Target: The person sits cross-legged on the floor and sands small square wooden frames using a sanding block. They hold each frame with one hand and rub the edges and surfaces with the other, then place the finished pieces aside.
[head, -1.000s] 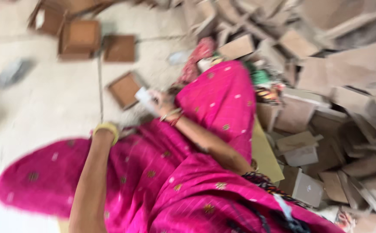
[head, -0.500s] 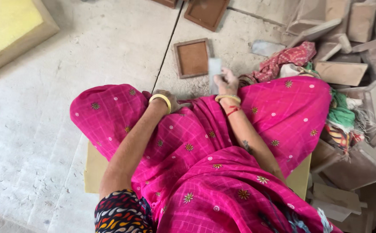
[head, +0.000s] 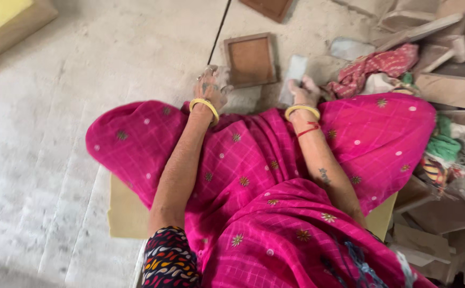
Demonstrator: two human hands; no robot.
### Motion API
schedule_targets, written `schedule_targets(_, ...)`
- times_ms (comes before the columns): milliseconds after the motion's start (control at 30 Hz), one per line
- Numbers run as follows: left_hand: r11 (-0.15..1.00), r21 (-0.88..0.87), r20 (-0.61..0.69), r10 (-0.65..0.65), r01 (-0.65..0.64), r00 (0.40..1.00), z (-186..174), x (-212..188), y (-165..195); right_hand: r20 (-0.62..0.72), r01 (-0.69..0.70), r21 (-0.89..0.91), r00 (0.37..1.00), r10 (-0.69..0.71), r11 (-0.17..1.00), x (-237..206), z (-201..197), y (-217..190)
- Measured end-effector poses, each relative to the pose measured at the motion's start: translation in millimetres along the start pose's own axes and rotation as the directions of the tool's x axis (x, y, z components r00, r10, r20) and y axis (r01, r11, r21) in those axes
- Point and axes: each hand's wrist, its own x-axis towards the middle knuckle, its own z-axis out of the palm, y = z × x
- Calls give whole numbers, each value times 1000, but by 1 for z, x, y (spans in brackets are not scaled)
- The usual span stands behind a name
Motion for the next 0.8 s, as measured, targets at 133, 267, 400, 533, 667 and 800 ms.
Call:
schedule_targets(133,857,263,89,436,-443,896,-1,32,20,31,171,-309,985,-170,935,9,22,-1)
schedule_targets(267,703,392,167,579,-593,798,-4,53,38,70,366,-448,924,-376,816,12,47,-8)
schedule_targets(400,685,516,312,408,-513,858,-3,69,41,-10,249,-629,944,-328,737,9,67,-11)
schedule_targets(533,747,464,260,399,-476,879,-1,73,25,2,150,-782,971,-238,605,2,76,-12)
schedule_targets(667,766,485,216,363,-422,907,2,69,15,31,186,-790,964,-265,584,-3,75,-9)
schedule_targets(800,791,518,267,213,-326,940,-6,67,16,128,250,-763,962,-240,597,-6,73,-3)
